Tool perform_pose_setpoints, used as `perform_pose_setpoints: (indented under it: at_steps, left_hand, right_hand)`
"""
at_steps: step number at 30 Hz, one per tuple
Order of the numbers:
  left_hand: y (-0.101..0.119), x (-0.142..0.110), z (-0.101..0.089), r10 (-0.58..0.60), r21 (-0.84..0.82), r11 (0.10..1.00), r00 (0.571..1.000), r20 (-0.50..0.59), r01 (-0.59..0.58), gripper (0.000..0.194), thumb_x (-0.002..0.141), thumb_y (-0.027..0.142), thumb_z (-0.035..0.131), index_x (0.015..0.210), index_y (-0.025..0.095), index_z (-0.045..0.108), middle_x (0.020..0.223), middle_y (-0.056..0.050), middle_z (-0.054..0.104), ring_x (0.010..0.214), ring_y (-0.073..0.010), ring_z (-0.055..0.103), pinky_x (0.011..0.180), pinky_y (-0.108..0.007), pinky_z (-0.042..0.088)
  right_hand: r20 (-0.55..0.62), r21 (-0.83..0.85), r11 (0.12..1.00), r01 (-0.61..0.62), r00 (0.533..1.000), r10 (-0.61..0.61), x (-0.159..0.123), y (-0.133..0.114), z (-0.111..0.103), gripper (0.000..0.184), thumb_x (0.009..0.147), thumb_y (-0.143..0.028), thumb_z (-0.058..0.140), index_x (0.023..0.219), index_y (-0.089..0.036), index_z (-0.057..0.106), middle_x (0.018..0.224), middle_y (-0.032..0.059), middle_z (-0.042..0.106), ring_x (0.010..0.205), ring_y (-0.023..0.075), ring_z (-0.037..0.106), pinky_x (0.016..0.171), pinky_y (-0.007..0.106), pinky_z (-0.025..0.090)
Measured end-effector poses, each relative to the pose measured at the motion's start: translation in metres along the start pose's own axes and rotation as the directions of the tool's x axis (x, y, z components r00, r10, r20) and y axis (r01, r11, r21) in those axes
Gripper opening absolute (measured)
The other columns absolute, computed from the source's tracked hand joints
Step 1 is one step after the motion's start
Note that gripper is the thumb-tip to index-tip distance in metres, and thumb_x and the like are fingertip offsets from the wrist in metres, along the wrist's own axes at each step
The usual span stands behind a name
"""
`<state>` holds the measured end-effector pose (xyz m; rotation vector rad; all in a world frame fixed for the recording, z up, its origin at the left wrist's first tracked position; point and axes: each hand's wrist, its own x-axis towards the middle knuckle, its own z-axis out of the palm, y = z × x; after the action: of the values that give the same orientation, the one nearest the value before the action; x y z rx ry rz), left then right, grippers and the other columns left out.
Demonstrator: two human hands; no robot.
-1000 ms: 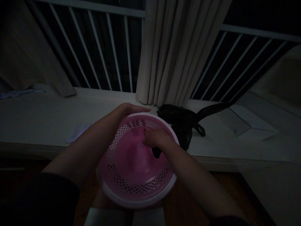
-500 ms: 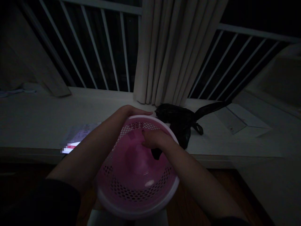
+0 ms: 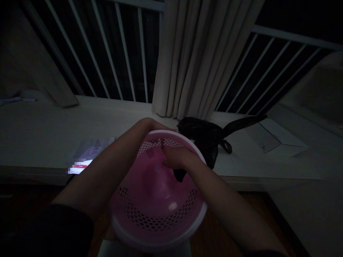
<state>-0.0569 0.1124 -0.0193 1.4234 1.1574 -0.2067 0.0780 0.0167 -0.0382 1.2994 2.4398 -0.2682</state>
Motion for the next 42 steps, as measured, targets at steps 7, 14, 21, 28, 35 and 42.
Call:
perform_pose_setpoints:
  at_steps: [7,14,21,28,35,42]
  left_hand:
    - [-0.005,0.006,-0.006,-0.120,-0.128,0.980,0.965,0.235,0.153,0.043,0.070,0.049,0.057,0.106,0.027,0.066,0.081,-0.003,0.070,0.095,-0.0227,0.058,0.082,-0.030,0.042]
    - [-0.014,0.020,-0.014,-0.092,-0.154,0.978,0.954,0.286,0.140,0.045,0.070,0.052,0.055,0.102,0.023,0.067,0.077,-0.007,0.070,0.089,-0.0255,0.061,0.081,-0.033,0.044]
    - [-0.008,0.007,-0.005,-0.106,-0.079,0.989,0.967,0.232,0.127,0.049,0.069,0.052,0.056,0.108,0.023,0.065,0.073,-0.006,0.069,0.085,-0.0265,0.062,0.081,-0.036,0.044]
    - [-0.011,0.012,-0.010,-0.096,-0.074,0.990,0.950,0.296,0.123,0.052,0.069,0.053,0.056,0.110,0.022,0.065,0.078,-0.006,0.070,0.087,-0.0243,0.061,0.081,-0.032,0.045]
    - [-0.008,0.016,-0.010,-0.015,0.162,0.987,0.981,0.193,-0.017,0.053,0.069,0.054,0.051,0.106,0.020,0.066,0.085,-0.005,0.069,0.098,-0.0236,0.057,0.086,-0.032,0.041]
    - [-0.004,0.009,-0.004,0.008,0.259,0.965,0.987,0.158,-0.049,0.052,0.069,0.054,0.046,0.102,0.018,0.066,0.088,-0.006,0.069,0.099,-0.0234,0.056,0.087,-0.033,0.040]
  right_hand:
    - [0.016,0.019,1.000,-0.017,1.000,0.017,0.001,-0.001,-0.003,0.066,0.082,-0.041,0.045,0.143,-0.021,0.030,0.131,0.0115,0.048,0.113,0.0297,0.052,0.092,0.043,0.044]
    - [0.003,0.040,0.999,-0.011,1.000,0.011,0.000,-0.001,-0.003,0.063,0.082,-0.040,0.046,0.141,-0.021,0.034,0.129,0.0114,0.050,0.114,0.0292,0.051,0.093,0.043,0.043]
    - [0.012,0.044,0.999,-0.006,1.000,0.006,-0.002,-0.003,-0.004,0.065,0.082,-0.040,0.047,0.142,-0.020,0.033,0.130,0.0115,0.049,0.117,0.0287,0.050,0.095,0.042,0.043]
    - [-0.007,0.053,0.999,0.003,1.000,-0.003,0.000,-0.001,-0.001,0.064,0.082,-0.039,0.046,0.142,-0.021,0.034,0.129,0.0118,0.049,0.115,0.0291,0.051,0.095,0.043,0.043]
    - [0.020,0.056,0.998,-0.002,1.000,0.001,0.003,0.001,-0.001,0.065,0.083,-0.044,0.045,0.142,-0.021,0.032,0.133,0.0114,0.046,0.117,0.0300,0.049,0.096,0.044,0.042]
    - [0.010,0.072,0.997,0.010,1.000,-0.011,0.002,0.001,0.000,0.069,0.083,-0.047,0.045,0.143,-0.018,0.030,0.135,0.0109,0.044,0.120,0.0289,0.047,0.098,0.042,0.041]
